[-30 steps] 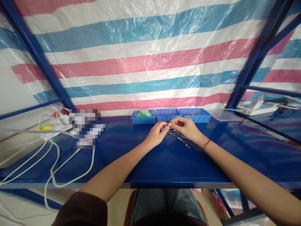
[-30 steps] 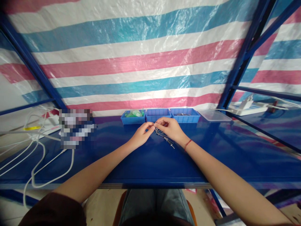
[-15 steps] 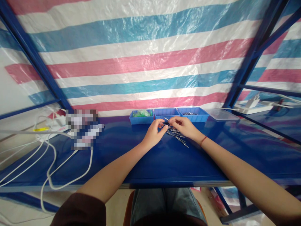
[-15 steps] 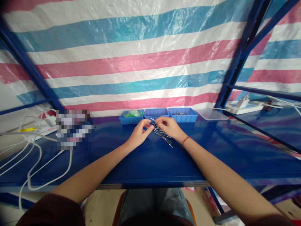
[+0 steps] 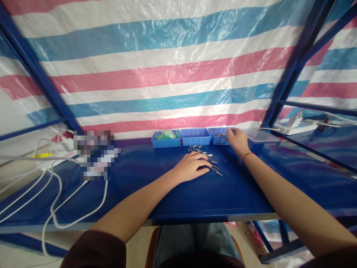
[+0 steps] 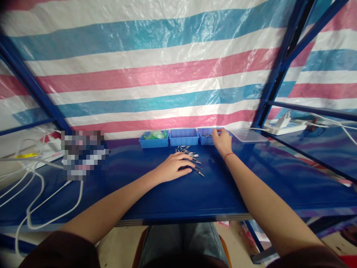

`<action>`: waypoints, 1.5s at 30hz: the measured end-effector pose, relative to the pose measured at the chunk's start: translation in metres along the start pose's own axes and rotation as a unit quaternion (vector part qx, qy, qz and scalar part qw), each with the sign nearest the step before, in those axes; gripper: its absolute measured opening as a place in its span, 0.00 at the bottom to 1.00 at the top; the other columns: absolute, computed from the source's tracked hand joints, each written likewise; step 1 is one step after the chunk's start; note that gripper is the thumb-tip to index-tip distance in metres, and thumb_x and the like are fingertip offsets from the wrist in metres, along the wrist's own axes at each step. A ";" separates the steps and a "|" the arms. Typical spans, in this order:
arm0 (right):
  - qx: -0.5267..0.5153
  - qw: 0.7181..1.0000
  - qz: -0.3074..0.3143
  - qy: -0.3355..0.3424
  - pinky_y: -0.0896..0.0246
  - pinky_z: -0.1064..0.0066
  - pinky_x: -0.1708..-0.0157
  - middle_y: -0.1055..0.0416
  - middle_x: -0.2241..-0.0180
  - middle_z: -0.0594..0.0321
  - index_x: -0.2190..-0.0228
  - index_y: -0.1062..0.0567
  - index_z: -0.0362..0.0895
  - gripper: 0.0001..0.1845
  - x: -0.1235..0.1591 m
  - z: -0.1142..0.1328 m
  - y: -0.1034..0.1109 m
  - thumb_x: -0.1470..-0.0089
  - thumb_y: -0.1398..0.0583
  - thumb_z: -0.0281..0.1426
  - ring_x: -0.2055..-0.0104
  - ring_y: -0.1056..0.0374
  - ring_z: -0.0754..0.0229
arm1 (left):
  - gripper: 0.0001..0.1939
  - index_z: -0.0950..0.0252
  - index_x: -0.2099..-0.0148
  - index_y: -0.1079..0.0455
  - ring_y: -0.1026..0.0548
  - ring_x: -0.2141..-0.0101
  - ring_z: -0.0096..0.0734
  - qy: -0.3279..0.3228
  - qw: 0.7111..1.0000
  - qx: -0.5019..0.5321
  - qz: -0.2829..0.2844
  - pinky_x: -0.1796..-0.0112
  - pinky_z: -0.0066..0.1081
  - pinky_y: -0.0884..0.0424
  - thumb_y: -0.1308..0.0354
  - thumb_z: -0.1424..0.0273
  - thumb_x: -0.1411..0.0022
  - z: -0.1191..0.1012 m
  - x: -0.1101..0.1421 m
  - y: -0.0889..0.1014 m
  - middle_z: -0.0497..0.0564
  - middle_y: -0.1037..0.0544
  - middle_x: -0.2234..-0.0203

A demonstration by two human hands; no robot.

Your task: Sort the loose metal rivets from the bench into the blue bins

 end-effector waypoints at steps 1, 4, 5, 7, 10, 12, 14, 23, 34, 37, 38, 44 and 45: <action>-0.002 1.000 0.007 0.012 0.42 0.66 0.67 0.27 0.75 0.56 0.65 0.28 0.40 0.18 0.003 0.005 -0.002 0.45 0.49 0.41 0.71 0.32 0.56 | 0.11 0.57 0.56 0.27 0.32 0.50 0.35 0.007 1.000 0.002 0.000 0.49 0.37 0.37 0.47 0.63 0.37 0.000 0.000 0.000 0.48 0.27 0.52; -0.007 0.998 0.034 0.054 0.42 0.67 0.67 0.28 0.76 0.59 0.66 0.27 0.42 0.17 0.013 0.017 -0.009 0.46 0.47 0.41 0.71 0.32 0.57 | 0.10 0.60 0.61 0.27 0.31 0.53 0.34 0.024 1.000 0.001 0.005 0.51 0.35 0.36 0.48 0.64 0.37 -0.003 0.001 0.000 0.48 0.25 0.57; -0.009 0.996 0.045 0.074 0.42 0.68 0.68 0.28 0.76 0.59 0.67 0.26 0.42 0.16 0.016 0.021 -0.010 0.47 0.47 0.41 0.72 0.32 0.57 | 0.10 0.60 0.62 0.27 0.31 0.54 0.34 0.032 0.999 -0.002 0.002 0.52 0.35 0.36 0.48 0.64 0.36 -0.003 0.001 0.001 0.49 0.25 0.58; -0.023 0.989 0.073 0.123 0.41 0.68 0.68 0.28 0.76 0.59 0.69 0.26 0.42 0.15 0.023 0.027 -0.013 0.47 0.47 0.39 0.72 0.32 0.58 | 0.10 0.61 0.63 0.28 0.30 0.56 0.34 0.060 0.998 0.000 -0.021 0.53 0.36 0.35 0.49 0.65 0.36 0.000 0.002 0.002 0.50 0.25 0.60; -0.075 0.964 0.169 0.194 0.40 0.67 0.70 0.27 0.75 0.60 0.68 0.25 0.41 0.13 0.037 0.036 -0.019 0.49 0.45 0.35 0.73 0.33 0.59 | 0.10 0.63 0.63 0.29 0.29 0.61 0.32 0.141 0.983 0.058 -0.097 0.56 0.35 0.34 0.51 0.67 0.35 0.014 0.004 0.006 0.50 0.25 0.64; -0.125 0.938 0.253 0.203 0.38 0.68 0.70 0.26 0.73 0.60 0.66 0.24 0.41 0.13 0.050 0.043 -0.024 0.51 0.43 0.35 0.73 0.33 0.60 | 0.09 0.65 0.62 0.30 0.28 0.64 0.30 0.196 0.960 0.132 -0.149 0.58 0.32 0.33 0.50 0.68 0.36 0.028 0.005 0.007 0.49 0.24 0.67; -0.177 0.913 0.317 0.187 0.37 0.68 0.71 0.25 0.69 0.59 0.65 0.23 0.41 0.15 0.063 0.051 -0.028 0.53 0.40 0.38 0.72 0.33 0.61 | 0.09 0.65 0.61 0.31 0.28 0.65 0.29 0.223 0.937 0.199 -0.182 0.60 0.30 0.32 0.50 0.67 0.37 0.039 0.006 0.006 0.49 0.24 0.67; -0.293 0.887 0.326 0.148 0.39 0.72 0.74 0.27 0.75 0.62 0.71 0.24 0.41 0.20 0.084 0.069 -0.031 0.58 0.36 0.46 0.76 0.36 0.66 | 0.14 0.66 0.63 0.32 0.25 0.64 0.29 0.208 0.902 0.336 -0.176 0.59 0.29 0.32 0.54 0.63 0.35 0.037 0.002 0.004 0.51 0.23 0.69; -0.294 0.890 0.317 0.145 0.42 0.72 0.77 0.27 0.73 0.61 0.69 0.23 0.41 0.21 0.086 0.071 -0.031 0.57 0.36 0.47 0.77 0.38 0.66 | 0.09 0.65 0.60 0.32 0.26 0.62 0.28 0.205 0.899 0.332 -0.199 0.59 0.29 0.32 0.47 0.65 0.38 0.038 0.002 0.003 0.49 0.24 0.64; -0.292 0.893 0.303 0.157 0.43 0.73 0.78 0.28 0.73 0.62 0.68 0.24 0.42 0.20 0.084 0.069 -0.032 0.56 0.37 0.46 0.78 0.40 0.67 | 0.08 0.65 0.61 0.32 0.28 0.65 0.27 0.226 0.894 0.303 -0.239 0.66 0.25 0.33 0.44 0.65 0.41 0.040 0.005 0.007 0.49 0.25 0.64; -0.291 0.896 0.296 0.160 0.44 0.73 0.79 0.28 0.74 0.62 0.68 0.24 0.42 0.20 0.083 0.068 -0.032 0.55 0.37 0.46 0.78 0.40 0.68 | 0.08 0.64 0.62 0.32 0.28 0.66 0.26 0.230 0.893 0.293 -0.254 0.68 0.24 0.34 0.43 0.66 0.42 0.040 0.005 0.009 0.49 0.26 0.64; -0.276 0.893 0.319 0.157 0.43 0.73 0.78 0.30 0.75 0.64 0.72 0.26 0.42 0.19 0.083 0.065 -0.035 0.56 0.37 0.46 0.78 0.40 0.67 | 0.10 0.65 0.62 0.31 0.28 0.68 0.25 0.215 0.890 0.264 -0.303 0.72 0.23 0.35 0.41 0.65 0.44 0.039 0.007 0.014 0.50 0.27 0.63; -0.272 0.890 0.333 0.151 0.44 0.73 0.78 0.31 0.76 0.64 0.72 0.26 0.41 0.19 0.084 0.065 -0.036 0.56 0.38 0.46 0.78 0.40 0.67 | 0.10 0.65 0.62 0.31 0.28 0.68 0.25 0.216 0.892 0.260 -0.299 0.72 0.23 0.35 0.42 0.64 0.43 0.039 0.007 0.014 0.50 0.26 0.63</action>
Point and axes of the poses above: each hand's wrist, its own x-axis away from the middle knuckle, its own y-axis out of the back of the hand, z = x × y, the point moved 3 cm from there along -x, towards the middle knuckle
